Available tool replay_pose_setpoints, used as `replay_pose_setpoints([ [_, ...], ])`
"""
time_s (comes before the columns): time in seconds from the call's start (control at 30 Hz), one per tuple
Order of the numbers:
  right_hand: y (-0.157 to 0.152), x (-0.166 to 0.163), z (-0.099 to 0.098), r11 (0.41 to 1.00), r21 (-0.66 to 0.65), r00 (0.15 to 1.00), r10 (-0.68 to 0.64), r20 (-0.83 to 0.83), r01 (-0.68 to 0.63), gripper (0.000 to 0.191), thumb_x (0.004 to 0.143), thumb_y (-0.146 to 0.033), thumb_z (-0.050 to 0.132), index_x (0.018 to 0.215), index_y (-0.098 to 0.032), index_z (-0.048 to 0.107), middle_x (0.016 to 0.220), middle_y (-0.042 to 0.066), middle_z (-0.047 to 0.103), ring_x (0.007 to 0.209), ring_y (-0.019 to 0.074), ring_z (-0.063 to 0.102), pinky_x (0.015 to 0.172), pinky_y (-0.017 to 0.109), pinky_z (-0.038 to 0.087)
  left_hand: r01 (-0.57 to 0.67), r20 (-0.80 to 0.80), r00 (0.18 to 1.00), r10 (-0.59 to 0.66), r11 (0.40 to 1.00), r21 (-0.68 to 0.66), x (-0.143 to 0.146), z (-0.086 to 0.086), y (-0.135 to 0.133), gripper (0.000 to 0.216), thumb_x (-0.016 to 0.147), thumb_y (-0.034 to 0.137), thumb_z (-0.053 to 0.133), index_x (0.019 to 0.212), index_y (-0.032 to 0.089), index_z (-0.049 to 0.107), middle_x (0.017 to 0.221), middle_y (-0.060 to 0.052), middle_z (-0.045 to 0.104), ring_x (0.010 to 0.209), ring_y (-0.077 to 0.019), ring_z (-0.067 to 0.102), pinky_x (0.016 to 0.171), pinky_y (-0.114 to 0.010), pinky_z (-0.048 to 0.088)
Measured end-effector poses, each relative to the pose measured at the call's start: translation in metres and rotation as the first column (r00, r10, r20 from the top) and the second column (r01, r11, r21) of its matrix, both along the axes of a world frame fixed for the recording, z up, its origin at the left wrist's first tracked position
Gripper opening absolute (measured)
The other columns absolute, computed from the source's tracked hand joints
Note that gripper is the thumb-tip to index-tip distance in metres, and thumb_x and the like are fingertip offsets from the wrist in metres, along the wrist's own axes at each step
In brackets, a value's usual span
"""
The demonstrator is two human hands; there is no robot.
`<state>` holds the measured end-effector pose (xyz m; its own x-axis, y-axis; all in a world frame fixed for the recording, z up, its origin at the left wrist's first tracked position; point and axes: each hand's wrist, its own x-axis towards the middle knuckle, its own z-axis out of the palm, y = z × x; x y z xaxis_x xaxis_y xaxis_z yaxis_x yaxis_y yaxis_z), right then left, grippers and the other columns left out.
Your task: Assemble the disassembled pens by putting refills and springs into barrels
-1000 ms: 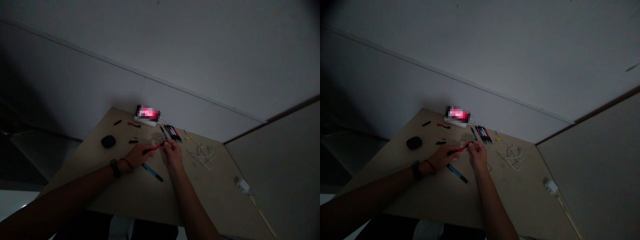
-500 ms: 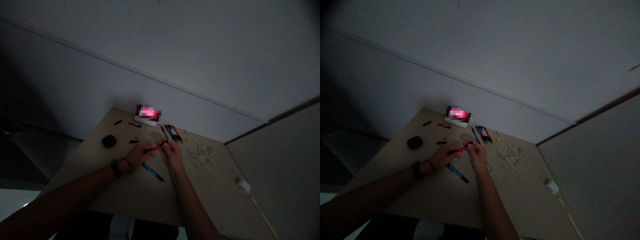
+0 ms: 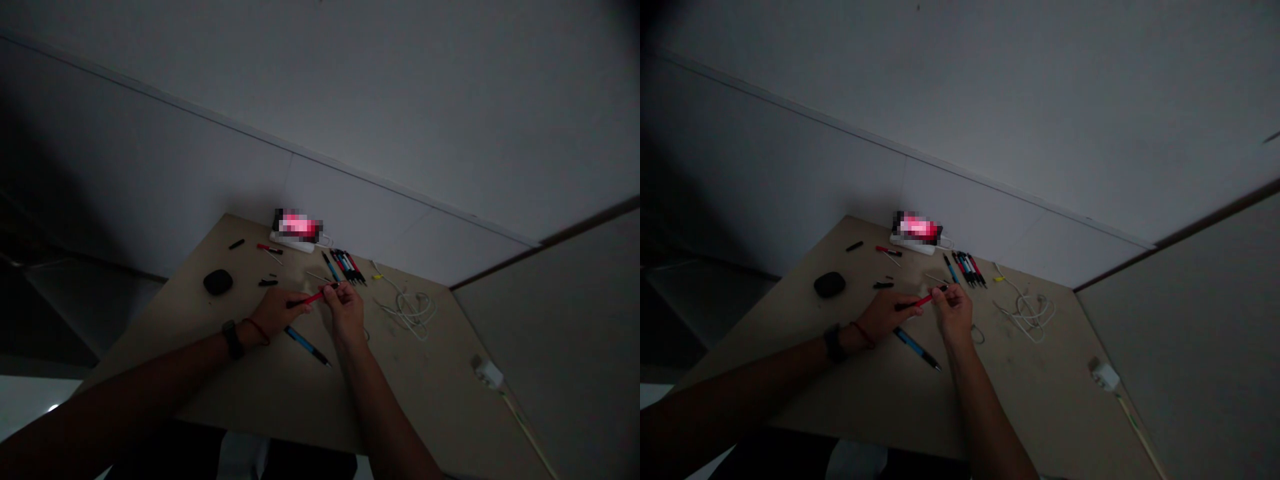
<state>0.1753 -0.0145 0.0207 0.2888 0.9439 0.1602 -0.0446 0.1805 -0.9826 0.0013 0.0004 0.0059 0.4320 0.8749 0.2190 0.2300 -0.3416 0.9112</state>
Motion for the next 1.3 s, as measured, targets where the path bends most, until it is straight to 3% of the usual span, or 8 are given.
replay_pose_setpoints([
  [0.2, 0.000, 0.000, 0.000, 1.000, -0.028, 1.000, 0.007, -0.018, -0.008, 0.041, 0.071, -0.050, 0.086, 0.066, -0.022, 0.057, 0.067, -0.001, 0.068, 0.068, 0.0156, 0.065, 0.064, 0.026, 0.049, -0.003, -0.001, 1.000, 0.003, 1.000, 0.004, 0.001, 0.003, -0.002, 0.021, 0.089, 0.032, 0.066, 0.096, 0.019, 0.081, 0.081, -0.002, 0.077, 0.071, -0.0171, 0.064, 0.069, -0.027, 0.046],
  [0.47, -0.001, -0.001, -0.004, 0.987, -0.068, 0.988, 0.141, -0.067, -0.145, 0.039, 0.075, -0.052, 0.083, 0.098, -0.022, 0.076, 0.085, 0.004, 0.078, 0.083, 0.0213, 0.072, 0.078, 0.035, 0.056, 0.065, 0.021, 0.998, -0.065, 0.998, 0.006, 0.002, 0.006, -0.006, 0.020, 0.092, 0.031, 0.061, 0.094, 0.018, 0.076, 0.081, -0.002, 0.075, 0.068, -0.0151, 0.062, 0.069, -0.026, 0.046],
  [0.63, 0.001, -0.002, -0.001, 0.994, -0.077, 0.980, 0.059, -0.190, -0.075, 0.038, 0.072, -0.055, 0.084, 0.087, -0.021, 0.075, 0.079, 0.003, 0.075, 0.074, 0.0182, 0.069, 0.070, 0.030, 0.056, 0.033, 0.002, 0.999, -0.033, 0.999, 0.033, -0.002, 0.006, 0.000, 0.028, 0.099, 0.032, 0.050, 0.112, 0.019, 0.071, 0.089, -0.003, 0.076, 0.076, -0.0172, 0.067, 0.074, -0.028, 0.049],
  [0.77, 0.003, -0.001, 0.001, 0.996, -0.084, 0.970, 0.015, -0.244, -0.036, 0.039, 0.072, -0.054, 0.084, 0.084, -0.020, 0.072, 0.067, -0.001, 0.068, 0.062, 0.0137, 0.062, 0.061, 0.026, 0.052, -0.151, -0.132, 0.975, 0.180, 0.968, 0.202, -0.014, 0.005, 0.015, 0.022, 0.095, 0.021, 0.056, 0.110, 0.019, 0.071, 0.101, -0.007, 0.075, 0.094, -0.0217, 0.067, 0.090, -0.035, 0.050],
  [0.83, 0.003, 0.000, 0.001, 0.995, -0.082, 0.969, 0.027, -0.246, -0.048, 0.039, 0.074, -0.055, 0.083, 0.085, -0.019, 0.071, 0.062, -0.002, 0.063, 0.057, 0.0131, 0.058, 0.056, 0.026, 0.049, -0.196, -0.260, 0.922, 0.286, 0.927, 0.321, -0.022, 0.006, 0.023, 0.024, 0.091, 0.012, 0.056, 0.107, 0.020, 0.072, 0.110, -0.009, 0.072, 0.108, -0.0262, 0.063, 0.101, -0.042, 0.047],
  [0.9, 0.003, -0.001, 0.001, 0.995, -0.079, 0.967, 0.038, -0.250, -0.059, 0.039, 0.075, -0.055, 0.082, 0.087, -0.019, 0.071, 0.060, -0.003, 0.061, 0.055, 0.0129, 0.057, 0.053, 0.026, 0.047, -0.223, -0.377, 0.854, 0.358, 0.907, 0.356, -0.028, 0.005, 0.029, 0.031, 0.089, 0.006, 0.054, 0.108, 0.020, 0.073, 0.114, -0.010, 0.069, 0.109, -0.0275, 0.061, 0.099, -0.043, 0.048],
  [1.0, 0.003, -0.002, 0.002, 0.994, -0.082, 0.966, 0.051, -0.254, -0.074, 0.039, 0.076, -0.054, 0.081, 0.087, -0.019, 0.070, 0.059, -0.003, 0.059, 0.053, 0.0120, 0.055, 0.049, 0.024, 0.046, -0.216, -0.448, 0.819, 0.359, 0.915, 0.340, -0.033, 0.001, 0.033, 0.035, 0.090, 0.004, 0.049, 0.111, 0.019, 0.072, 0.115, -0.011, 0.066, 0.108, -0.0268, 0.060, 0.098, -0.042, 0.050],
  [1.3, 0.003, -0.003, 0.000, 0.988, -0.121, 0.968, 0.060, -0.242, -0.091, 0.039, 0.076, -0.055, 0.080, 0.086, -0.019, 0.069, 0.056, -0.004, 0.059, 0.045, 0.0112, 0.051, 0.041, 0.023, 0.040, -0.156, -0.370, 0.892, 0.258, 0.946, 0.284, -0.028, -0.012, 0.039, 0.034, 0.089, 0.001, 0.047, 0.105, 0.017, 0.072, 0.108, -0.011, 0.069, 0.105, -0.0240, 0.062, 0.100, -0.042, 0.051],
])
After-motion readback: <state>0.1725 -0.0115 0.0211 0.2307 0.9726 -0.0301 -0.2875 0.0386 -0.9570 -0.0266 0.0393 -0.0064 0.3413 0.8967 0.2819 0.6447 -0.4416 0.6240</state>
